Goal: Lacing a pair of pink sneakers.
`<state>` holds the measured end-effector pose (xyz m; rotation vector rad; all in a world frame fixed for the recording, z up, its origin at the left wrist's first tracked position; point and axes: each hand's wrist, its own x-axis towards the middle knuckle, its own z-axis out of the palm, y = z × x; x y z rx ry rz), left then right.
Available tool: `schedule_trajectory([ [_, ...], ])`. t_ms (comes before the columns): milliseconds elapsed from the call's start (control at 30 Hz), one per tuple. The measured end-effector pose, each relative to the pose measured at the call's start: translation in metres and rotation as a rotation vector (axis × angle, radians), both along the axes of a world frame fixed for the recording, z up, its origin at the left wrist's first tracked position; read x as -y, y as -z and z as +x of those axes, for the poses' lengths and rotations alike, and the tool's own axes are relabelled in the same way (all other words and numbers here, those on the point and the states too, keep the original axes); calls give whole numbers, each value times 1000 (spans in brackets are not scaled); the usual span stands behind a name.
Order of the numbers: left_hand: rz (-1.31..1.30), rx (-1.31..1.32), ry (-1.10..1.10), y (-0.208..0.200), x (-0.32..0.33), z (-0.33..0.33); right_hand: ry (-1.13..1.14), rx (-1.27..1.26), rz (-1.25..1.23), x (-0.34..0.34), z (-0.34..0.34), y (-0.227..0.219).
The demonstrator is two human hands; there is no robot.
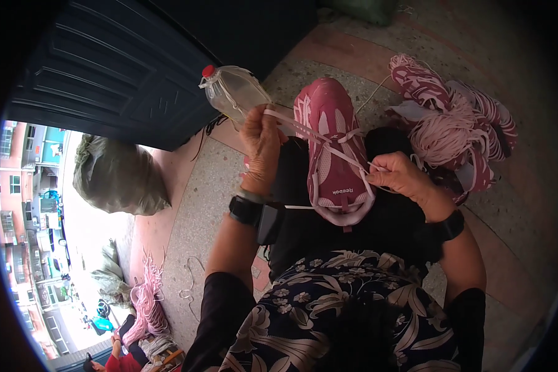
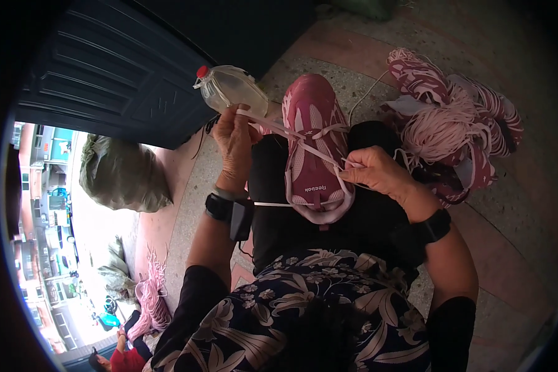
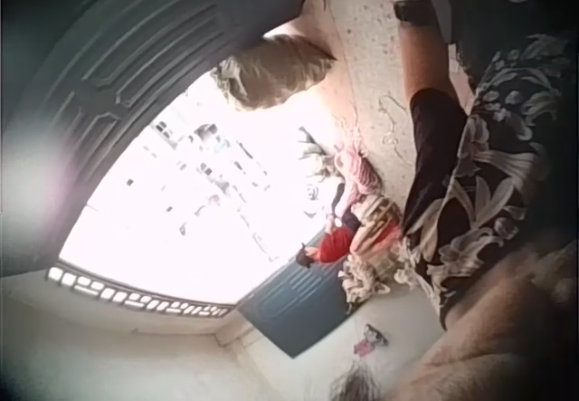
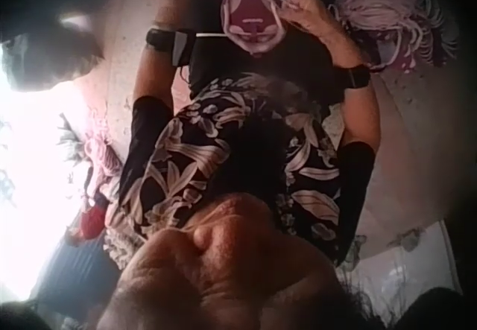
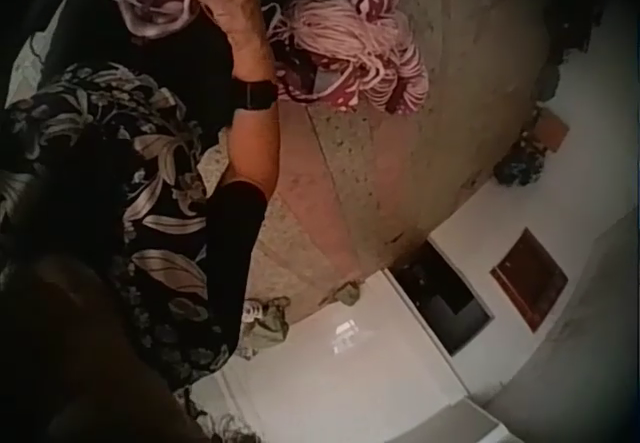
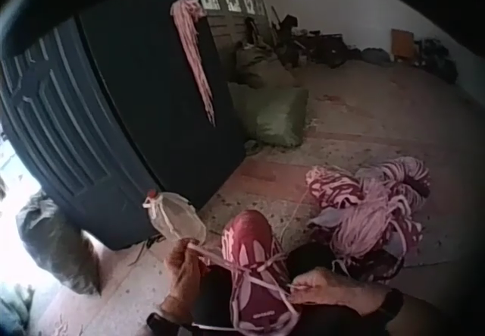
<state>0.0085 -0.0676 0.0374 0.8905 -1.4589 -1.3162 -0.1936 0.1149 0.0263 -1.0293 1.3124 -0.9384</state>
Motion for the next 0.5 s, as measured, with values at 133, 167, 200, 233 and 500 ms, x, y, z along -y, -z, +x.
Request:
schedule_trajectory([
  [133, 3, 18, -23, 10, 1, 0, 48, -84, -99, -4, 7, 2],
  [167, 0, 6, -60, 13, 1, 1, 44, -157, -133, -5, 9, 2],
  [200, -1, 10, -58, 14, 1, 1, 47, -153, -134, -6, 9, 0],
  [233, 7, -14, -26, 15, 0, 1, 39, -137, -131, -7, 8, -2],
  [500, 143, -39, 97, 20, -12, 0, -45, -414, -205, -55, 11, -43],
])
